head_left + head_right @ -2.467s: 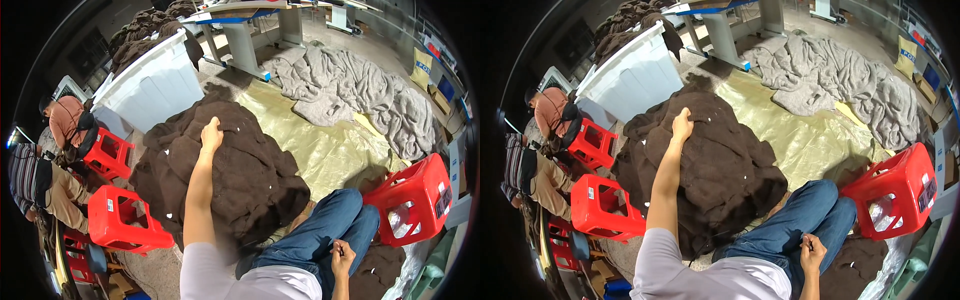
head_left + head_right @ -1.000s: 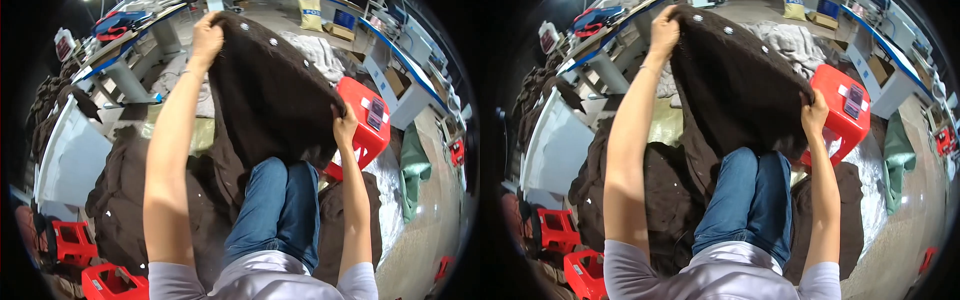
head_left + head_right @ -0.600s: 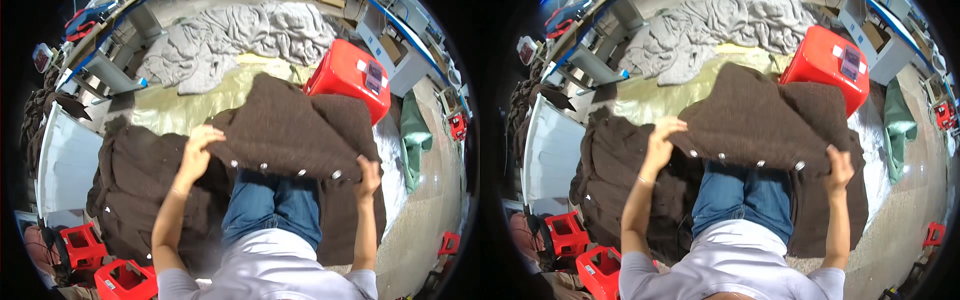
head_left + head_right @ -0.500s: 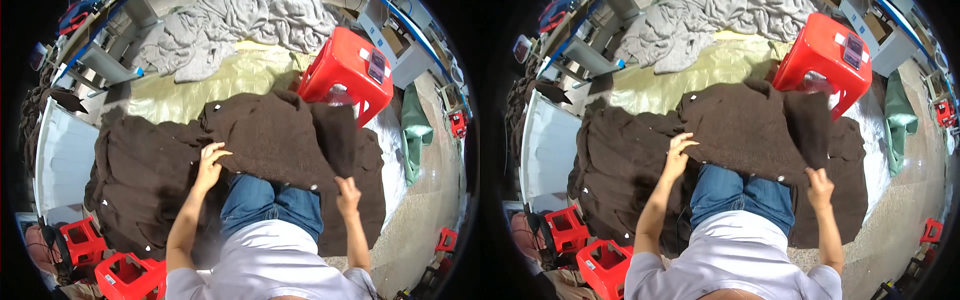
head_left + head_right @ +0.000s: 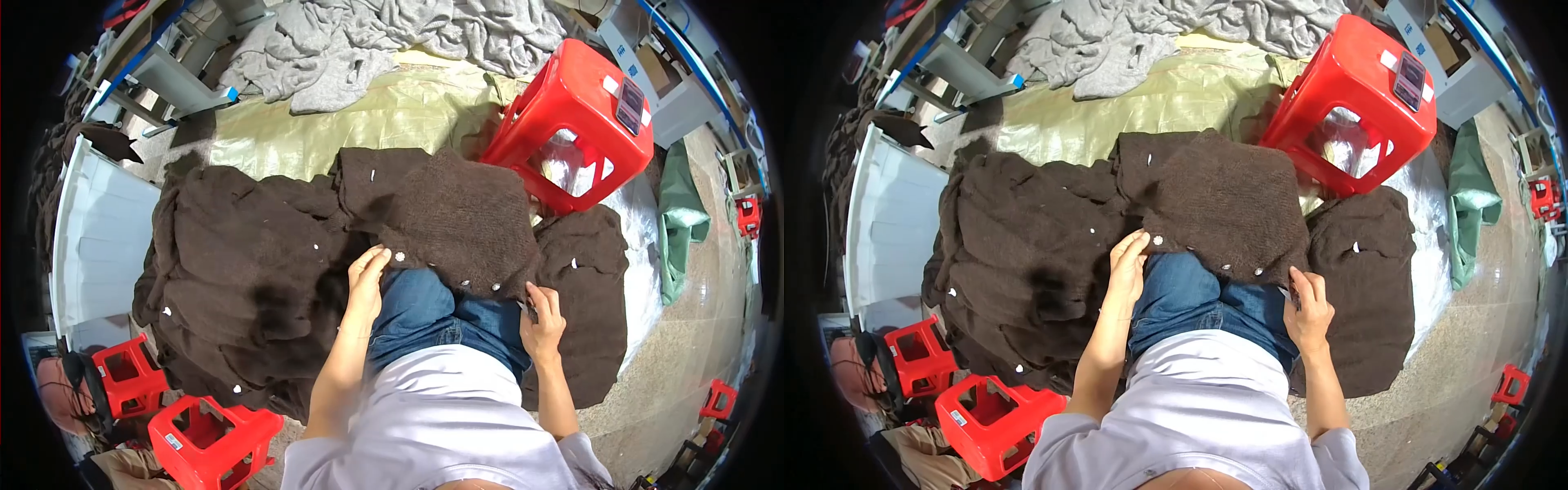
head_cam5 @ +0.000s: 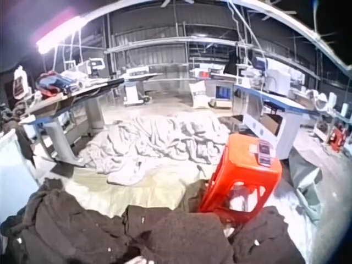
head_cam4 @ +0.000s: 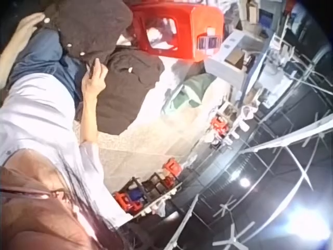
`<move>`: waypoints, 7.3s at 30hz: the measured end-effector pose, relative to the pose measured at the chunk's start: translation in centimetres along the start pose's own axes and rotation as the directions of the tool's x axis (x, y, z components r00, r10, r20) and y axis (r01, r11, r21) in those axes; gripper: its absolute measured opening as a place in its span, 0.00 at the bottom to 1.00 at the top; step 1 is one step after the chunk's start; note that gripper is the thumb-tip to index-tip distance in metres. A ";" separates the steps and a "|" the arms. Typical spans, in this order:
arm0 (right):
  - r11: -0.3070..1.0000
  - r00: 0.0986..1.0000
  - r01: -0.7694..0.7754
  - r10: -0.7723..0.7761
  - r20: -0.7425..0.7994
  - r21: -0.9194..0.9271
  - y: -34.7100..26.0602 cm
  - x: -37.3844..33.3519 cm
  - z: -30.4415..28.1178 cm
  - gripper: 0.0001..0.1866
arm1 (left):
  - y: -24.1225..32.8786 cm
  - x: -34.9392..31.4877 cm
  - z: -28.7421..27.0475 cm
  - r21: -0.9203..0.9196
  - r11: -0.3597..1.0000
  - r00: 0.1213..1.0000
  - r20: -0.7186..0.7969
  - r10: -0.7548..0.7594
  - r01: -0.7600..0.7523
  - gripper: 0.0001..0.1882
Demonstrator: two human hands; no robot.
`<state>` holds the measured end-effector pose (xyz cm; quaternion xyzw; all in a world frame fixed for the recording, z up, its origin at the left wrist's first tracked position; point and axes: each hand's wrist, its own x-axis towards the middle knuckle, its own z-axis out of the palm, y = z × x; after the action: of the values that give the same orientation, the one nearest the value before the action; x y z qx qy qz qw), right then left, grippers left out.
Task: Attaching or checking snap buttons on brown fabric garments.
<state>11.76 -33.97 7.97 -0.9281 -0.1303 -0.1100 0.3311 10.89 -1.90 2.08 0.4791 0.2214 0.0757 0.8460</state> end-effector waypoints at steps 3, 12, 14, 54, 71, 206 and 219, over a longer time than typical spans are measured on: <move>0.937 0.976 -0.121 0.172 0.133 -0.327 1.2 0.0 -1.8 0.17 | 1.8 -0.7 0.6 -0.164 0.979 0.986 -0.095 -0.136 0.119 0.05; 0.974 0.980 -0.114 0.077 -0.184 -0.198 3.7 -1.1 -4.8 0.11 | 1.7 -2.4 -1.3 0.044 0.974 0.968 -0.134 -0.212 0.220 0.07; 0.998 0.994 -0.024 0.017 -0.105 -0.063 0.5 -0.5 -2.8 0.13 | 1.5 -2.4 -1.2 0.012 0.987 0.982 -0.100 -0.161 0.163 0.07; 0.786 0.870 -0.344 0.062 0.489 0.513 -6.5 0.3 4.5 0.18 | -0.7 -6.2 4.7 0.762 0.439 0.831 0.228 0.508 -0.477 0.05; 0.763 0.686 -0.535 0.142 0.713 0.363 -7.8 2.3 7.6 0.25 | -1.8 -6.7 3.4 0.532 0.773 0.937 0.152 0.314 -0.346 0.04; 0.563 0.699 -0.714 0.529 0.481 0.417 -0.8 -2.2 1.9 0.27 | -4.8 -6.1 10.9 0.696 0.516 0.856 0.486 0.173 -0.500 0.06; 0.626 0.724 -0.685 0.521 0.453 0.374 -0.7 -2.2 2.3 0.28 | -5.4 -5.1 11.2 0.565 0.501 0.741 0.607 0.287 -0.656 0.02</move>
<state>9.71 -32.36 5.95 -0.7968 0.1192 0.1907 0.5609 10.85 -15.21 4.04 0.8293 -0.1076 0.1030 0.5386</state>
